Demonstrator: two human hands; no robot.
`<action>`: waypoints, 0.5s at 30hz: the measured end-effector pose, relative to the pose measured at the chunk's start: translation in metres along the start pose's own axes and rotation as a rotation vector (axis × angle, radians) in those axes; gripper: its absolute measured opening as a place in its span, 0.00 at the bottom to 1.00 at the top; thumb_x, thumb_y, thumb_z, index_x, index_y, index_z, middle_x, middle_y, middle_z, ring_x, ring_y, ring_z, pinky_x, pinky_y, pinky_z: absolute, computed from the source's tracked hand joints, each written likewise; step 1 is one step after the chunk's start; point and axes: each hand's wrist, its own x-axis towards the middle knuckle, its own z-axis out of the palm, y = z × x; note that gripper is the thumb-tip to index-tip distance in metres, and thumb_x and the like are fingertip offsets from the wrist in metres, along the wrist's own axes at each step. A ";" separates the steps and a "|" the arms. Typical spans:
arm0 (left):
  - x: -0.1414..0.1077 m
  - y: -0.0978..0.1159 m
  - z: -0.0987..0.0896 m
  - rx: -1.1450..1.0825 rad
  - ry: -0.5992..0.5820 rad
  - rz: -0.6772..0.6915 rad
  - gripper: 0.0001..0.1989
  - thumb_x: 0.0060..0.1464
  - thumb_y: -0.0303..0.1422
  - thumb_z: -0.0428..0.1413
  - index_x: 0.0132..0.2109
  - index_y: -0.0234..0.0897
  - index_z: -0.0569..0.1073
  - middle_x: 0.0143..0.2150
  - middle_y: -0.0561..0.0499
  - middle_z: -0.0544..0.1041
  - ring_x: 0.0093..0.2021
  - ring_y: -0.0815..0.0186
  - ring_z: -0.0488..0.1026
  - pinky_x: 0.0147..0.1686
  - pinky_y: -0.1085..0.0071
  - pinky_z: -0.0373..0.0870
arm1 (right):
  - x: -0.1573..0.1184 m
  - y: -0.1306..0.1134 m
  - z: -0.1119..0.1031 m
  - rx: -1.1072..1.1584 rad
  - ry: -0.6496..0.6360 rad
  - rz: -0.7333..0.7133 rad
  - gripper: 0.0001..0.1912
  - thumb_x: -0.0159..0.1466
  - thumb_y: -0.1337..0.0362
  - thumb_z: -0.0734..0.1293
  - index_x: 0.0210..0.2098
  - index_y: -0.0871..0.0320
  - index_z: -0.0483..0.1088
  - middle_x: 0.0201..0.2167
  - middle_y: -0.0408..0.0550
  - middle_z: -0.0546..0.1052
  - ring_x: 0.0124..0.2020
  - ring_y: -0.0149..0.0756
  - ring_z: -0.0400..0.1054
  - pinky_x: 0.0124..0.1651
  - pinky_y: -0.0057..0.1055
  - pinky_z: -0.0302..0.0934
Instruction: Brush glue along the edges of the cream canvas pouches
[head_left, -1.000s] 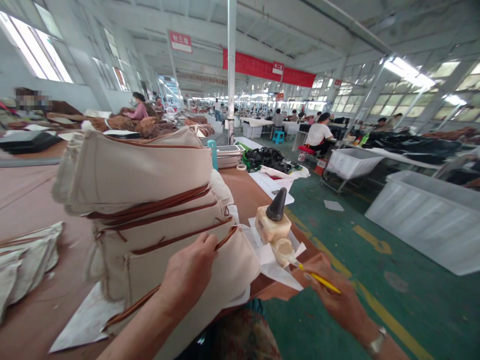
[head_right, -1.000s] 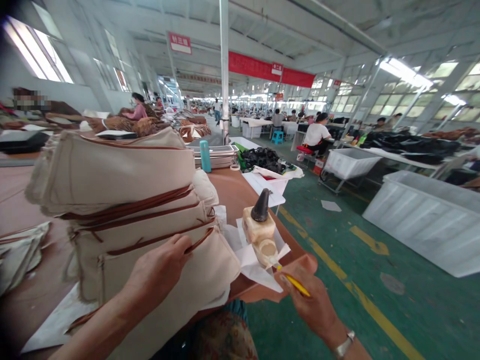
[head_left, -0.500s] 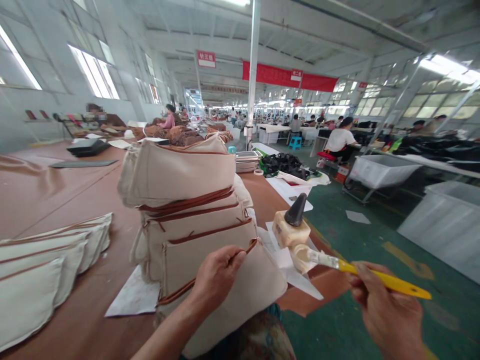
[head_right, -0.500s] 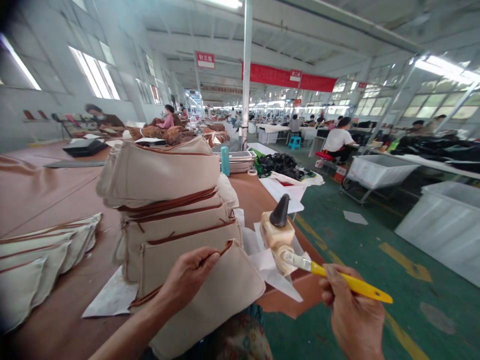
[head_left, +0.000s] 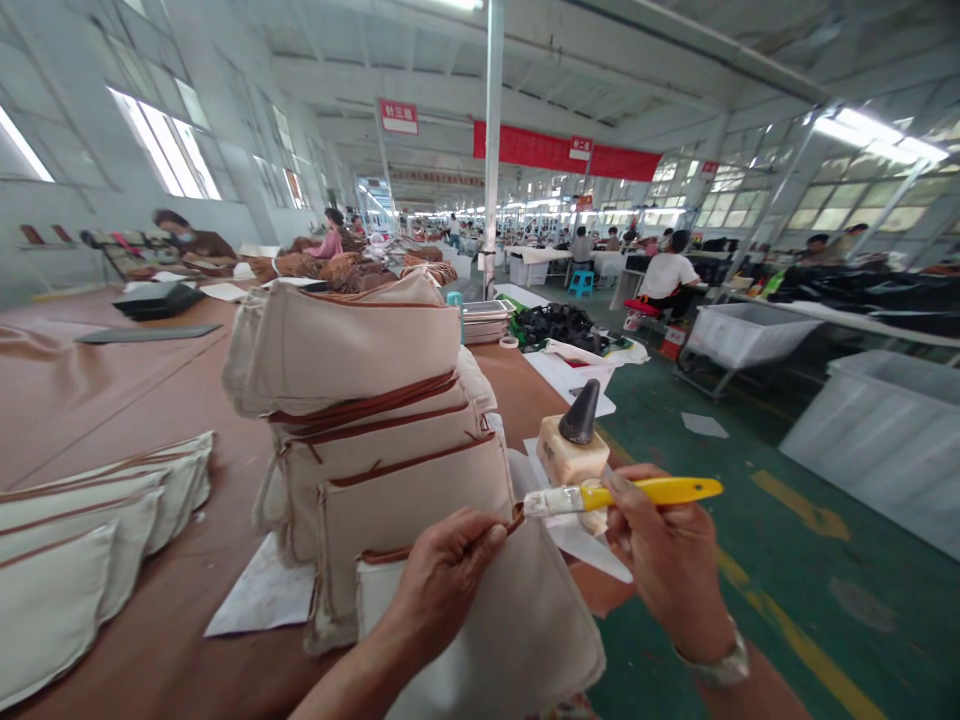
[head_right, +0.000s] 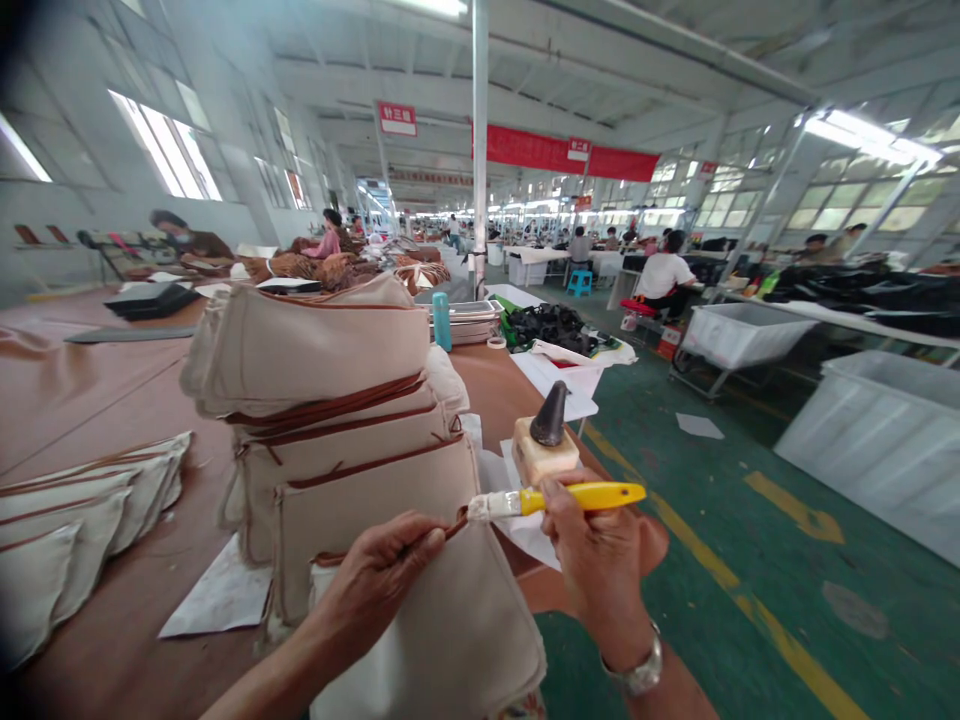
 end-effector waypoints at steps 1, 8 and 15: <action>-0.001 0.001 0.000 -0.001 0.000 -0.004 0.19 0.62 0.43 0.50 0.32 0.35 0.77 0.30 0.53 0.68 0.33 0.66 0.66 0.33 0.75 0.60 | 0.000 -0.001 -0.001 -0.009 0.031 -0.007 0.18 0.62 0.51 0.74 0.33 0.60 0.72 0.16 0.41 0.65 0.14 0.29 0.55 0.16 0.23 0.50; -0.003 0.002 0.002 0.014 -0.036 0.060 0.16 0.60 0.43 0.55 0.34 0.37 0.80 0.29 0.53 0.67 0.31 0.67 0.66 0.31 0.75 0.59 | -0.012 -0.005 -0.012 -0.115 0.036 -0.067 0.16 0.64 0.52 0.73 0.32 0.60 0.73 0.16 0.41 0.65 0.16 0.31 0.58 0.18 0.25 0.54; -0.023 0.010 -0.005 0.123 -0.029 0.260 0.10 0.60 0.38 0.58 0.37 0.40 0.82 0.30 0.52 0.70 0.30 0.69 0.68 0.30 0.75 0.60 | -0.003 -0.023 -0.017 0.166 0.110 0.007 0.13 0.62 0.57 0.75 0.32 0.59 0.72 0.17 0.40 0.64 0.16 0.27 0.56 0.17 0.20 0.49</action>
